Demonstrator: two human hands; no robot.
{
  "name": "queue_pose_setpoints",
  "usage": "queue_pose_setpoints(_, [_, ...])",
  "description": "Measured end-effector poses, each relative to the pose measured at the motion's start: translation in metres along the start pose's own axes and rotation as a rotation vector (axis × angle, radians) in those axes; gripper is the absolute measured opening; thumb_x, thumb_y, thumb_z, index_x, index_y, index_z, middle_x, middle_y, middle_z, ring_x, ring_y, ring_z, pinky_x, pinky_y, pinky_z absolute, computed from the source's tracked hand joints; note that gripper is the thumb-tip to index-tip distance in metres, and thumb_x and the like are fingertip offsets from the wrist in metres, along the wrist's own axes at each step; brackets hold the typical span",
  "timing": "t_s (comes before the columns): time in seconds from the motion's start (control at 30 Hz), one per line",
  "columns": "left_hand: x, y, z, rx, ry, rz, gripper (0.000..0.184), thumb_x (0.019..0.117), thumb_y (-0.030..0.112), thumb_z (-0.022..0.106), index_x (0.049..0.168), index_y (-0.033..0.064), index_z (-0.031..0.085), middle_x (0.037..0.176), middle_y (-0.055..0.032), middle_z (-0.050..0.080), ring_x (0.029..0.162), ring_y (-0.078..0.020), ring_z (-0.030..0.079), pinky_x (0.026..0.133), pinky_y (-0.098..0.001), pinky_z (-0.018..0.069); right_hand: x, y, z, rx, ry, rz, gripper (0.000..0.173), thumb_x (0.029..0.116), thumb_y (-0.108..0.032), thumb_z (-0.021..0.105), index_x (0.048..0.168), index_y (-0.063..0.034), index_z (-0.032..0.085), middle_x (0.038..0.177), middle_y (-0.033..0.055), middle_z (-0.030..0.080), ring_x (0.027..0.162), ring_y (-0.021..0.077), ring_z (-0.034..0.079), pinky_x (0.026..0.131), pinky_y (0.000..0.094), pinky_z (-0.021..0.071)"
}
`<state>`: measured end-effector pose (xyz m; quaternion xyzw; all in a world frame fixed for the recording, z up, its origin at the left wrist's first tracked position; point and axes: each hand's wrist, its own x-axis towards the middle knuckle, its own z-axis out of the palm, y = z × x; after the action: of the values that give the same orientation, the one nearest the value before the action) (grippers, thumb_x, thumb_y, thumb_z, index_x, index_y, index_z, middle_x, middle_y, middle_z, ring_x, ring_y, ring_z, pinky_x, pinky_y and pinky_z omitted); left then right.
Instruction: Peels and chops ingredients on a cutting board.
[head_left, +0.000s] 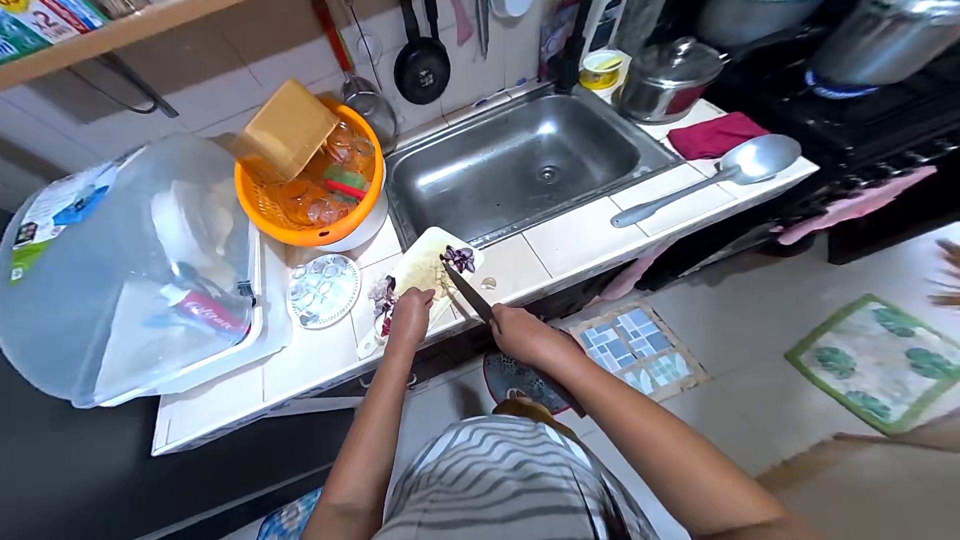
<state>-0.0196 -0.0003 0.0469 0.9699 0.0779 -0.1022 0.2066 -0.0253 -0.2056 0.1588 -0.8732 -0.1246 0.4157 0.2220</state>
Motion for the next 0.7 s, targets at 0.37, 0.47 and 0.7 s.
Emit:
queue_pose_setpoints(0.37, [0.005,0.011,0.004,0.044,0.041,-0.083,0.032,0.1072,0.015,0.05,0.121,-0.0072,0.068,0.122,-0.0283,0.066,0.122,-0.0413,0.062,0.108,-0.0514,0.0451,-0.009,0.012,0.01,0.124,0.02,-0.02,0.037,0.1138,-0.018,0.029,0.138,0.0039,0.047,0.117,0.0255,0.06,0.098,0.0326,0.065,0.089,0.0443,0.0508])
queue_pose_setpoints(0.47, [0.004,0.016,0.003,-0.097,0.096,-0.121,0.031,0.1072,0.015,0.05,0.119,-0.007,0.069,0.119,-0.0278,0.068,0.119,-0.0411,0.064,0.106,-0.0529,0.0452,-0.009,0.016,0.009,0.14,0.031,-0.032,0.036,0.1136,-0.017,0.029,0.137,0.0047,0.048,0.118,0.0264,0.06,0.102,0.0338,0.064,0.09,0.0454,0.05])
queue_pose_setpoints(0.7, [0.006,0.029,0.006,-0.051,0.054,-0.138,0.041,0.1024,0.033,0.062,0.115,-0.0046,0.071,0.115,-0.0261,0.069,0.114,-0.0401,0.065,0.102,-0.0548,0.0471,-0.004,0.02,0.01,0.125,0.016,-0.032,0.035,0.1132,-0.015,0.03,0.135,0.0059,0.049,0.122,0.0278,0.06,0.109,0.036,0.063,0.095,0.0476,0.0481])
